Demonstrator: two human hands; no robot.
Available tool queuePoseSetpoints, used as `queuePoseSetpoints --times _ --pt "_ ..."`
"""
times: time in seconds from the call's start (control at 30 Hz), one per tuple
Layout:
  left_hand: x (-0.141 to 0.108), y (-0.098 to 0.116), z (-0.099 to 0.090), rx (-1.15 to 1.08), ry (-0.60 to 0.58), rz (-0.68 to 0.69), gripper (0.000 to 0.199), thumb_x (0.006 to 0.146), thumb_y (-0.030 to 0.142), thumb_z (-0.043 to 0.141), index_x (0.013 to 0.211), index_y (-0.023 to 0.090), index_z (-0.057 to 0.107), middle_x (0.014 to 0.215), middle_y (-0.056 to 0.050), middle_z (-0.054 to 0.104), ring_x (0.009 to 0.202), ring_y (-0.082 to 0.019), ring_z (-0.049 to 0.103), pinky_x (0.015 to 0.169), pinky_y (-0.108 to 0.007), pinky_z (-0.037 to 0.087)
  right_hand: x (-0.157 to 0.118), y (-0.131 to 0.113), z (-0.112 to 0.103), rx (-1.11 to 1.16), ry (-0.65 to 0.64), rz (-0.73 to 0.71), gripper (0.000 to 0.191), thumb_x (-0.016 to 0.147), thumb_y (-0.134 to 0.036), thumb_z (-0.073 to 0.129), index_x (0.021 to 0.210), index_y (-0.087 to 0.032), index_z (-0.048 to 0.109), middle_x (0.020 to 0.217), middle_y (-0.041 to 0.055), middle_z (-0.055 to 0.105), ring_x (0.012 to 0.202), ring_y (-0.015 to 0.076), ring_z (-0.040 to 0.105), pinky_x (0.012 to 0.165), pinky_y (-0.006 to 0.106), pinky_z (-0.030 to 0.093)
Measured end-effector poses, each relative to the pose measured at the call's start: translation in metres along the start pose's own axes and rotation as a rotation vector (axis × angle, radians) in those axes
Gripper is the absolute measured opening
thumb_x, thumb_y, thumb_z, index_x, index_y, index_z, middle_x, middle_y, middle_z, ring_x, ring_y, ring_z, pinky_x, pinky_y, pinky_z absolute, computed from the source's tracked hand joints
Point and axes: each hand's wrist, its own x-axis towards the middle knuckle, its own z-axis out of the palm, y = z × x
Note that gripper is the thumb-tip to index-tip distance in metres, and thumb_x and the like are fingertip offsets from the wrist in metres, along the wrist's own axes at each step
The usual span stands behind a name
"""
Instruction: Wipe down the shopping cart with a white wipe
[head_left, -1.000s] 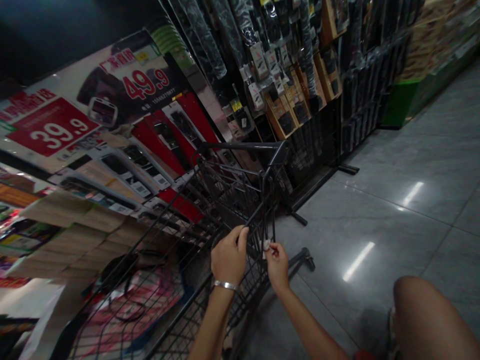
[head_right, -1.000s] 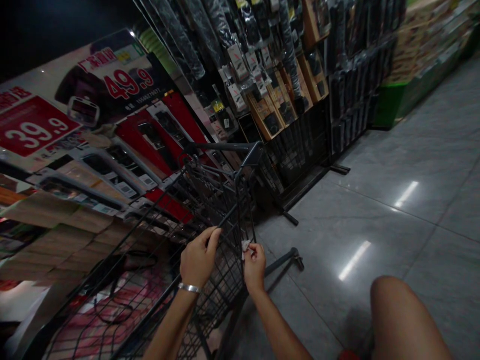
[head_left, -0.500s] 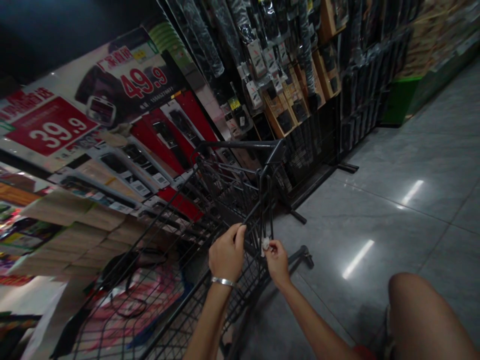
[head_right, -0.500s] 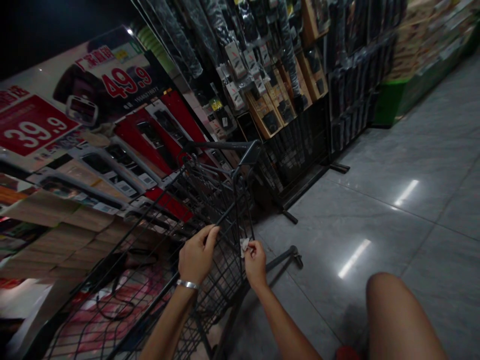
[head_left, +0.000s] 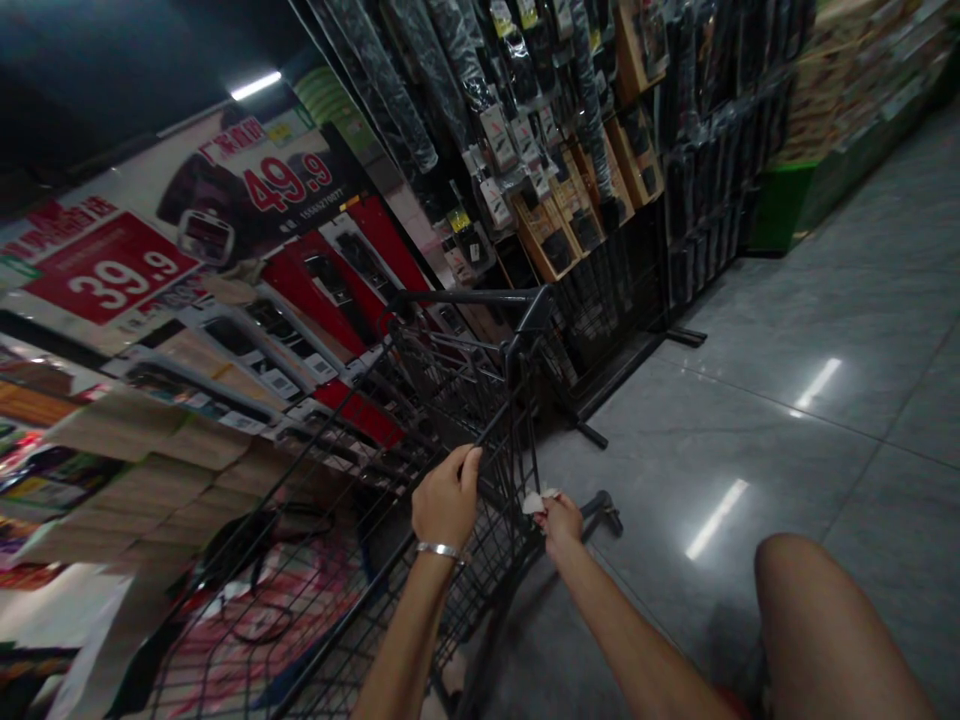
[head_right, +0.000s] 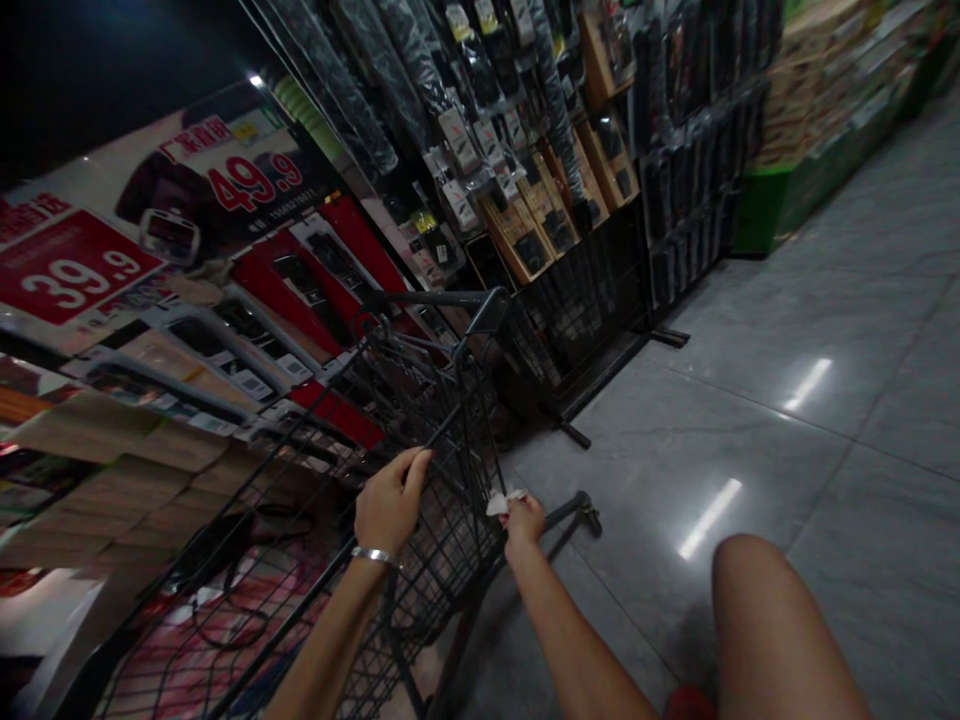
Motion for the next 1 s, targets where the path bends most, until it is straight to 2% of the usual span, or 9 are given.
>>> queuePoseSetpoints --times 0.13,0.33,0.5,0.6,0.67,0.73,0.83,1.0 --pt "0.0 0.0 0.0 0.007 0.001 0.012 0.032 0.092 0.041 0.04 0.107 0.03 0.066 0.105 -0.001 0.07 0.097 -0.019 0.064 0.079 -0.027 0.044 0.0 -0.016 0.017 0.086 -0.01 0.017 0.021 0.046 -0.03 0.067 0.06 -0.021 0.053 0.046 -0.0054 0.055 0.042 0.0126 0.054 0.042 0.025 0.045" --pt "-0.001 0.001 -0.001 0.005 0.007 0.006 0.031 0.092 0.04 0.04 0.104 0.031 0.066 0.103 0.0 0.07 0.095 -0.018 0.064 0.077 -0.026 0.044 -0.013 -0.046 0.028 0.158 -0.149 -0.054 0.021 0.048 -0.025 0.07 0.066 -0.017 0.064 0.058 0.0004 0.063 0.054 0.0143 0.059 0.052 0.027 0.05" --pt "-0.002 0.002 -0.001 0.004 -0.002 0.019 0.032 0.092 0.041 0.038 0.106 0.029 0.066 0.103 -0.002 0.07 0.096 -0.02 0.064 0.076 -0.027 0.043 -0.039 -0.089 0.04 0.18 -0.324 -0.248 0.042 0.05 -0.02 0.072 0.091 -0.012 0.07 0.084 0.0047 0.071 0.073 0.0155 0.062 0.067 0.027 0.05" --pt "-0.003 0.003 -0.001 0.017 -0.011 0.021 0.033 0.092 0.04 0.038 0.105 0.029 0.065 0.102 -0.002 0.071 0.094 -0.02 0.064 0.075 -0.027 0.042 -0.047 -0.115 0.048 0.082 -0.329 -0.369 0.044 0.058 -0.029 0.07 0.097 -0.011 0.069 0.081 0.005 0.071 0.068 0.0154 0.061 0.064 0.028 0.05" --pt "-0.003 0.004 0.0 0.022 -0.016 0.018 0.032 0.092 0.04 0.038 0.106 0.028 0.065 0.102 -0.002 0.071 0.094 -0.02 0.064 0.075 -0.027 0.042 -0.045 -0.123 0.05 -0.016 -0.312 -0.462 0.041 0.063 -0.034 0.067 0.097 -0.01 0.07 0.078 0.0048 0.07 0.065 0.015 0.06 0.063 0.028 0.049" --pt "-0.004 0.005 0.001 0.016 -0.014 0.018 0.032 0.092 0.04 0.038 0.106 0.028 0.065 0.101 -0.002 0.071 0.093 -0.019 0.064 0.074 -0.026 0.042 -0.04 -0.122 0.046 -0.122 -0.287 -0.57 0.033 0.065 -0.033 0.065 0.089 -0.012 0.072 0.079 0.0051 0.069 0.068 0.0156 0.059 0.065 0.029 0.049" --pt "-0.007 0.006 0.002 0.005 -0.004 0.014 0.032 0.092 0.04 0.039 0.106 0.029 0.065 0.1 -0.001 0.071 0.092 -0.019 0.064 0.073 -0.026 0.042 -0.029 -0.109 0.033 -0.243 -0.284 -0.678 0.021 0.065 -0.03 0.063 0.077 -0.015 0.073 0.079 0.0056 0.067 0.073 0.0171 0.059 0.068 0.029 0.048" --pt "-0.01 0.009 0.003 0.024 0.013 0.003 0.031 0.092 0.042 0.04 0.104 0.03 0.066 0.097 -0.001 0.071 0.088 -0.018 0.065 0.071 -0.025 0.042 -0.013 -0.074 0.006 -0.294 -0.279 -0.622 0.021 0.064 -0.029 0.062 0.076 -0.016 0.073 0.075 0.0043 0.065 0.067 0.0164 0.058 0.063 0.028 0.047"
